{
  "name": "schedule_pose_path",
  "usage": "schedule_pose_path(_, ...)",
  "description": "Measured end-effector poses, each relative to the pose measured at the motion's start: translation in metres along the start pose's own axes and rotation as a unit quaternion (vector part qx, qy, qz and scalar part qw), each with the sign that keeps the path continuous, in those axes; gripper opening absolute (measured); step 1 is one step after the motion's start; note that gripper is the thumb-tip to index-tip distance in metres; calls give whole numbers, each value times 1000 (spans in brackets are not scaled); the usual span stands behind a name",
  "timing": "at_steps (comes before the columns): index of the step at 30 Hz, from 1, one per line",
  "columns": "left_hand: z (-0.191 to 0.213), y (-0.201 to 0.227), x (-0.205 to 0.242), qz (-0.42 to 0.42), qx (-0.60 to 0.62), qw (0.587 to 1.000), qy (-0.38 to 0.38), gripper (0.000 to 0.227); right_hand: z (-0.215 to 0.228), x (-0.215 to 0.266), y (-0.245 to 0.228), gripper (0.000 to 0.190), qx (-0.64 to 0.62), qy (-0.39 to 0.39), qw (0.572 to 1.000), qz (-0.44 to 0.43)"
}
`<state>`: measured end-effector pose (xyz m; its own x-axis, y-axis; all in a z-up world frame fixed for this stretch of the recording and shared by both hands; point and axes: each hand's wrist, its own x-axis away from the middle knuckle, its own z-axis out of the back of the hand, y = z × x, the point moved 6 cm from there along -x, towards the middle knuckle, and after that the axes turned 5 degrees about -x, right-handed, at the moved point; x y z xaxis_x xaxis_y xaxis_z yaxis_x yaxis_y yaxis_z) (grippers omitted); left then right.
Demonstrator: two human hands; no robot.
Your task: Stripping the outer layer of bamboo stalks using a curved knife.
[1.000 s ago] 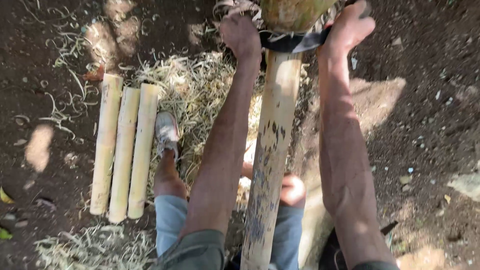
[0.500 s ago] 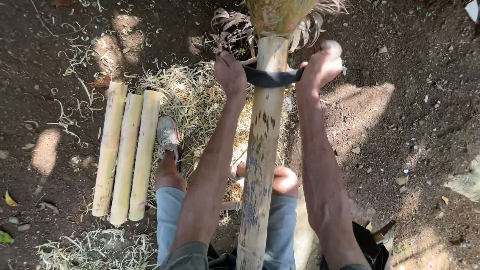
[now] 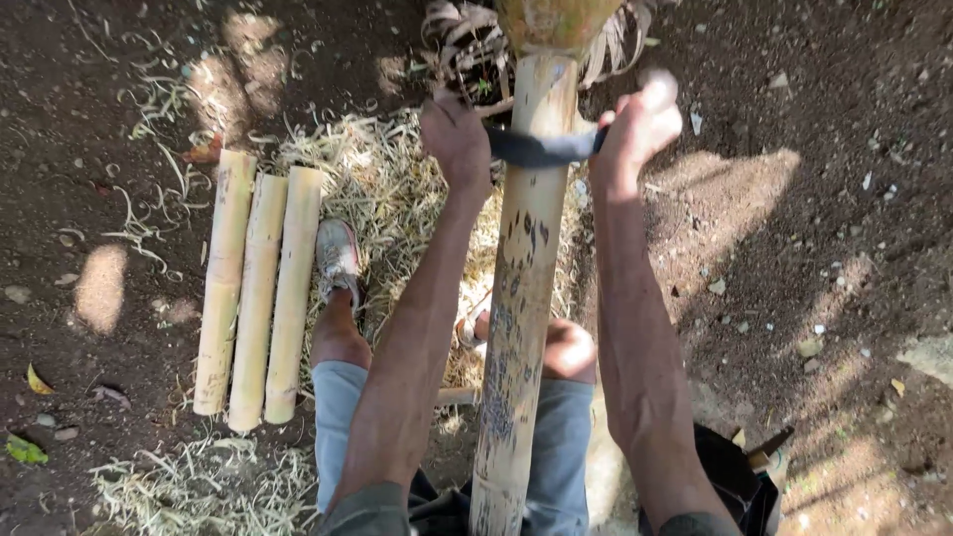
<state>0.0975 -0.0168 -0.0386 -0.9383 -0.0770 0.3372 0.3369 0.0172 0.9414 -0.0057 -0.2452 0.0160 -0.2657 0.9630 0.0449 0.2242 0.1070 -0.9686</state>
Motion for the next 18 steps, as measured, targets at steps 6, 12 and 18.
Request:
schedule_pose_path(6,1,4,-11,-134,32,989,45,36,-8,-17,8,37,33,2,999,43)
schedule_pose_path(12,-7,8,-17,-67,32,997,25,38,-10,-24,16,33,7,-66,997,43)
schedule_pose_path(18,-16,7,-34,0,-31,999,33,39,-21,-58,36,26,-10,-24,999,-23)
